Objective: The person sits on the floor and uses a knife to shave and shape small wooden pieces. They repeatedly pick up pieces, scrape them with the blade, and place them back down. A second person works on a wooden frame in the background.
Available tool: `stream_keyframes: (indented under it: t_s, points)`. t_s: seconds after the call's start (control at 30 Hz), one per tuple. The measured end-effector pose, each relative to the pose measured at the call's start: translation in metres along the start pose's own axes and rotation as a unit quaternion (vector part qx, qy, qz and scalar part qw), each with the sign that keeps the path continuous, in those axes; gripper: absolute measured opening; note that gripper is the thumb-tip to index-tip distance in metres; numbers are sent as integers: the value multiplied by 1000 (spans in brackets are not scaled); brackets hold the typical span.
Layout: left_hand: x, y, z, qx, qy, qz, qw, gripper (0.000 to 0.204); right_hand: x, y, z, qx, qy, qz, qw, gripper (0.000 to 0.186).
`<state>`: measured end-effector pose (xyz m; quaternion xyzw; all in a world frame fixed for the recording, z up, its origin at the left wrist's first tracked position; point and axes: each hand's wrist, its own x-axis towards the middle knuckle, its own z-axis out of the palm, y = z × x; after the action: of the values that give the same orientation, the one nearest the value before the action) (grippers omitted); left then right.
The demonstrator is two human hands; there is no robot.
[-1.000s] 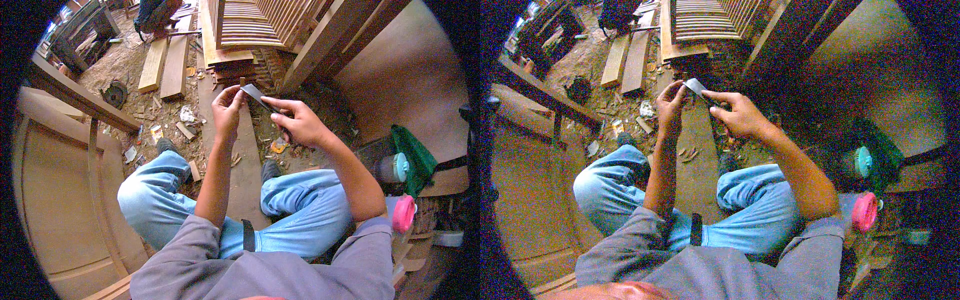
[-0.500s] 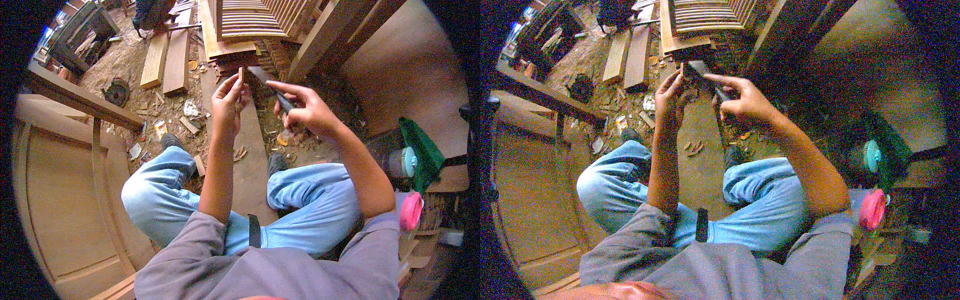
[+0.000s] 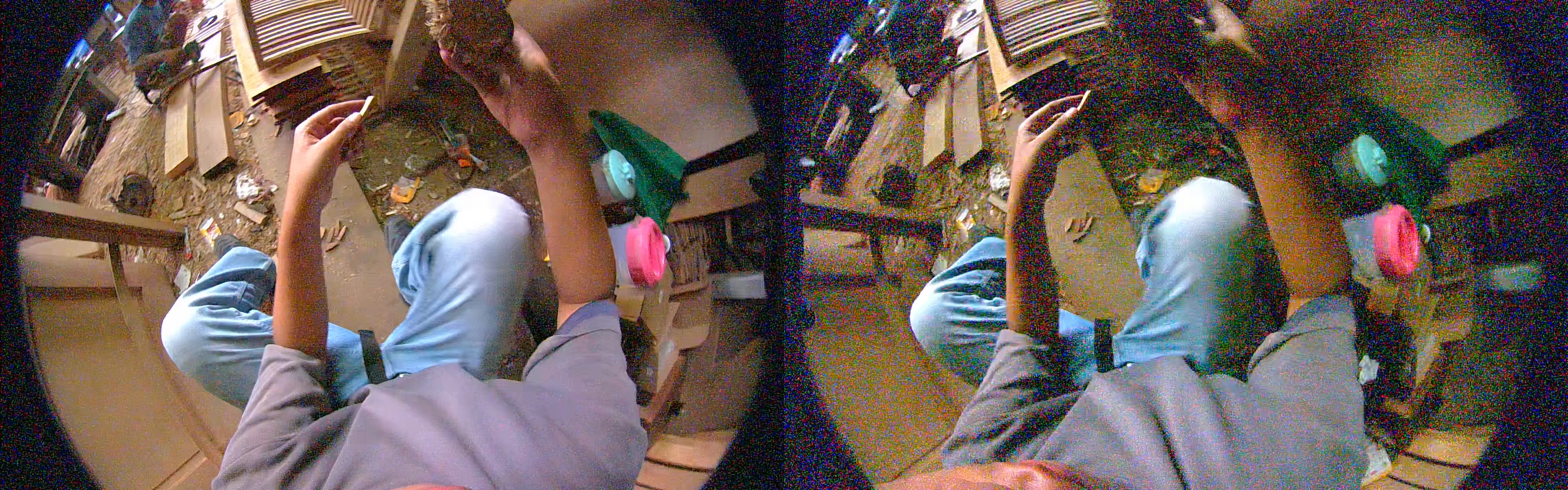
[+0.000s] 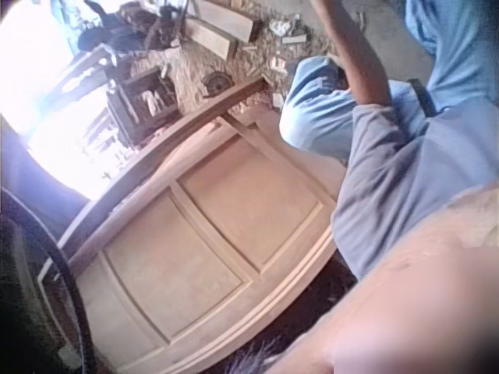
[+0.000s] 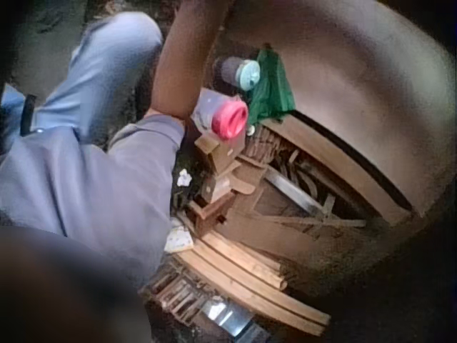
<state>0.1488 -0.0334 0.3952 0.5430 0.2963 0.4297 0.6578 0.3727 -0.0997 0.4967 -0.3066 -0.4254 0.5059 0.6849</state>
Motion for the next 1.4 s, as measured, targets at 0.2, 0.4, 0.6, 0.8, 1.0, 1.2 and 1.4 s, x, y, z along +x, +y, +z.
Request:
stream_keyframes:
  t_s: [0.2, 0.4, 0.6, 0.8, 1.0, 1.2, 1.4]
  points:
    - [-10, 31, 46, 218, -72, 128, 965, 27, -81, -19, -37, -259, 215, -8, 942, 23]
    - [-1, 41, 92, 379, -275, 108, 877, 27, -134, -3, -79, -423, 286, -127, 850, 23]
    - [4, -9, 116, 345, -279, -16, 896, 30, -152, 25, -94, -363, 270, -142, 881, 14]
    - [1, -75, 143, 436, -254, 7, 864, 30, -147, 31, -119, -297, 285, -124, 903, 6]
    - [11, -128, 168, 492, -319, 7, 810, 25, -142, 50, -140, -235, 269, -55, 932, 9]
    - [31, -163, 163, 539, -308, -2, 784, 28, -135, 53, -145, -115, 305, 5, 945, 50]
    - [36, -174, 181, 515, -311, -71, 795, 34, -126, 50, -144, -138, 314, 45, 938, 44]
